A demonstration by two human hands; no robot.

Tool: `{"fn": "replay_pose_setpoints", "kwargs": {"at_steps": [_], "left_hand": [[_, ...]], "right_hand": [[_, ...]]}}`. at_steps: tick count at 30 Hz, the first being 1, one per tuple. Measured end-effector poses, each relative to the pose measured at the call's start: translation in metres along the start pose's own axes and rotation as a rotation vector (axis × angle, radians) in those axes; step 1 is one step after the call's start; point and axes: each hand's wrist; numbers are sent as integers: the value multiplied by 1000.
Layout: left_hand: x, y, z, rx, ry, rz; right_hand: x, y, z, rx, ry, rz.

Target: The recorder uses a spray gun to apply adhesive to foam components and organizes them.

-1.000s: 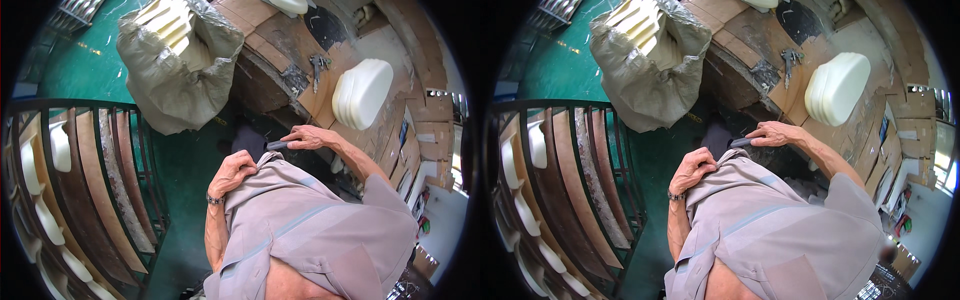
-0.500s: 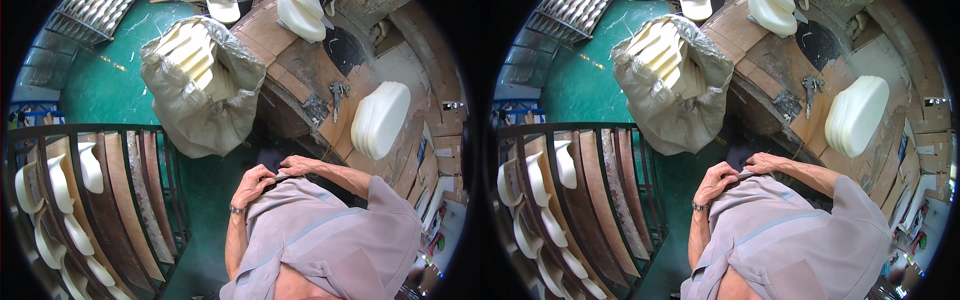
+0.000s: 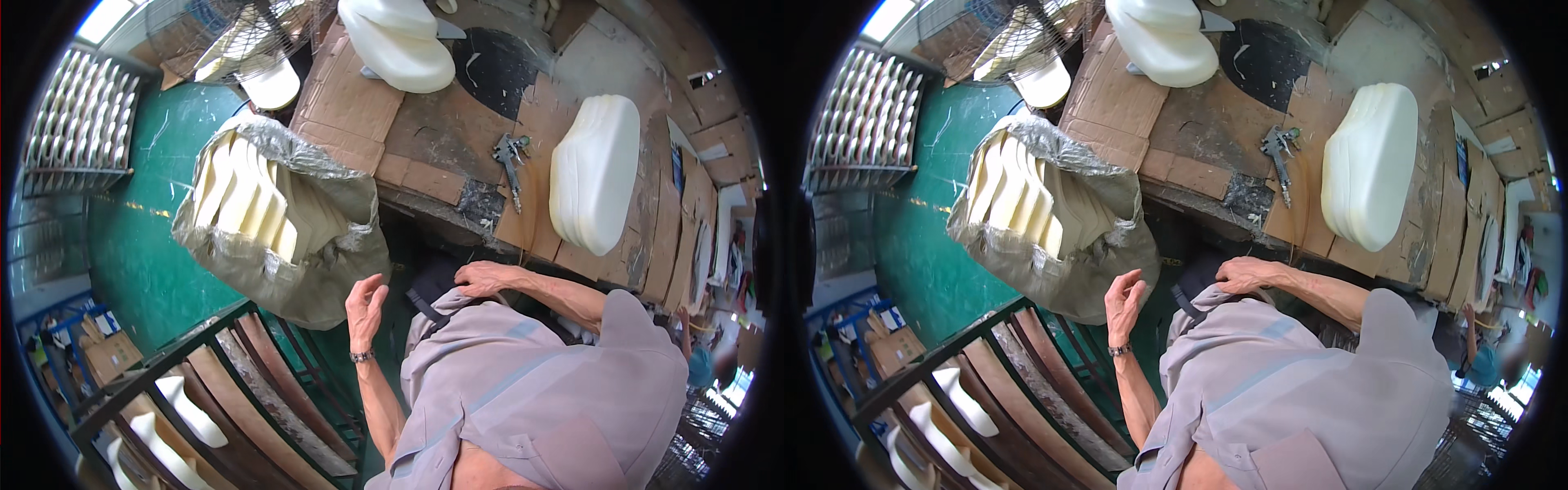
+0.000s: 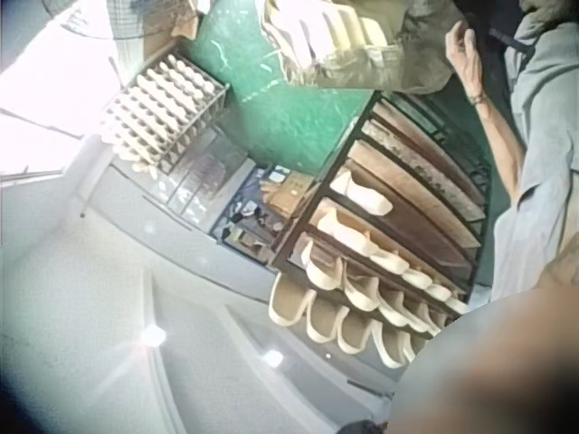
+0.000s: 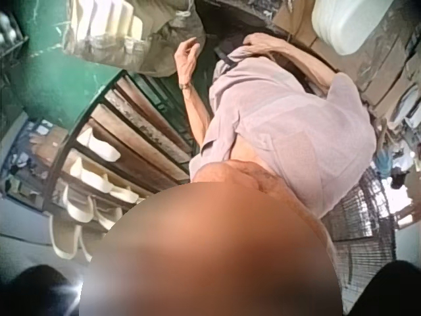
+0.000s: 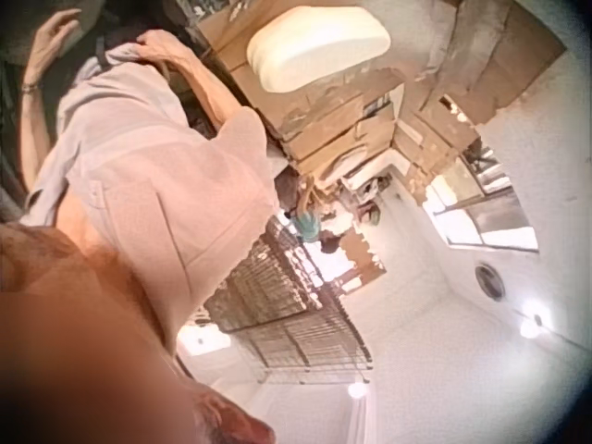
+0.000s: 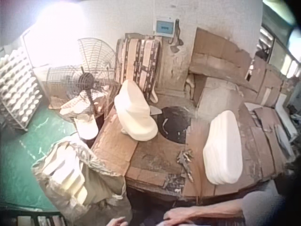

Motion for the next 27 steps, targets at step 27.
{"fn": "replay_pose_setpoints", "kwargs": {"at_steps": [27], "left_hand": [[-142, -215, 58, -99, -93, -848]], "right_hand": [[-40, 181, -65, -89, 1418, 437]]}}
Point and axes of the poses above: each hand's wrist, its own x-axis towards the middle knuckle, its own z-axis out of the palm, y = z × x, and after that the axes turned 5 degrees about x, right-handed
